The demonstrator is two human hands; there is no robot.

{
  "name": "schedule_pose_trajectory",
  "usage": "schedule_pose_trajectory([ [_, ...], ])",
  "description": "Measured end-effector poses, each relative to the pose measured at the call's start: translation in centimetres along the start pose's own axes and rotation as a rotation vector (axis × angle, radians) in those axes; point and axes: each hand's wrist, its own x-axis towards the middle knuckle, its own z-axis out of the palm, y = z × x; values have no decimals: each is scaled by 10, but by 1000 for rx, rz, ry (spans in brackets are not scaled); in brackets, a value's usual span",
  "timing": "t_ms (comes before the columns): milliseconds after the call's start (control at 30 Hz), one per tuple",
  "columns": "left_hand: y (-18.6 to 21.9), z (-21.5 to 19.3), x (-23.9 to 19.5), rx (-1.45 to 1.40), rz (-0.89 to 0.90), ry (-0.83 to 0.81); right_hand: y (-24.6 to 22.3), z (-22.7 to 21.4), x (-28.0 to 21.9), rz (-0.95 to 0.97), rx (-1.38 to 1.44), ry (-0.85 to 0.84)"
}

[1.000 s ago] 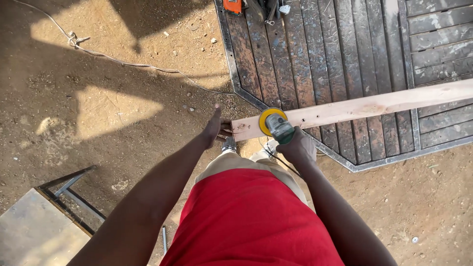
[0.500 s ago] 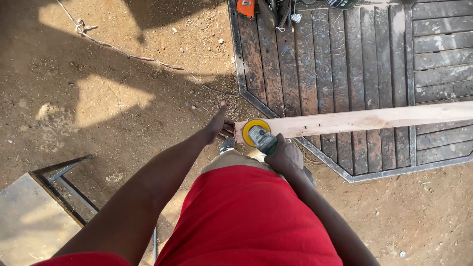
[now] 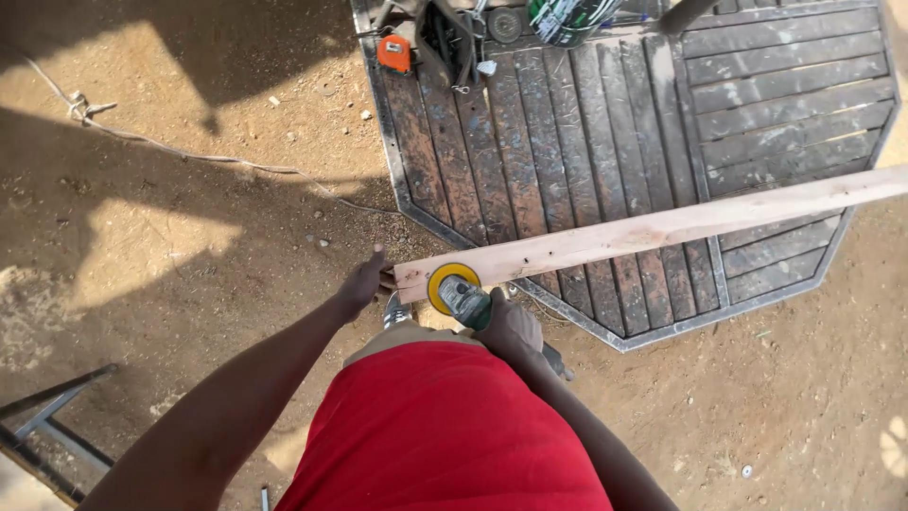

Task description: Sanding a wooden plank with an angle grinder, marking it with a pen, and moving it to a storage area.

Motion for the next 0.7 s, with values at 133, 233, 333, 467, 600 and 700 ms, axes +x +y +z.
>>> schedule_pose_trajectory([
  [133, -8, 1, 1, 367, 64, 58, 51, -10, 21, 54, 144, 83],
  [233, -7, 15, -26, 804, 399, 190, 94, -34, 35, 131, 326, 138],
  [333, -4, 38, -33, 1037, 501, 253, 151, -61, 60, 277, 429, 203],
  [467, -3, 69, -17, 1260, 537, 313, 232, -101, 96, 503, 402, 289],
  [600, 14, 112, -4, 1423, 653, 273, 271, -140, 105, 545, 473, 307],
  [700, 17, 152, 11, 1518, 638, 181, 265, -144, 101, 438, 431, 227],
])
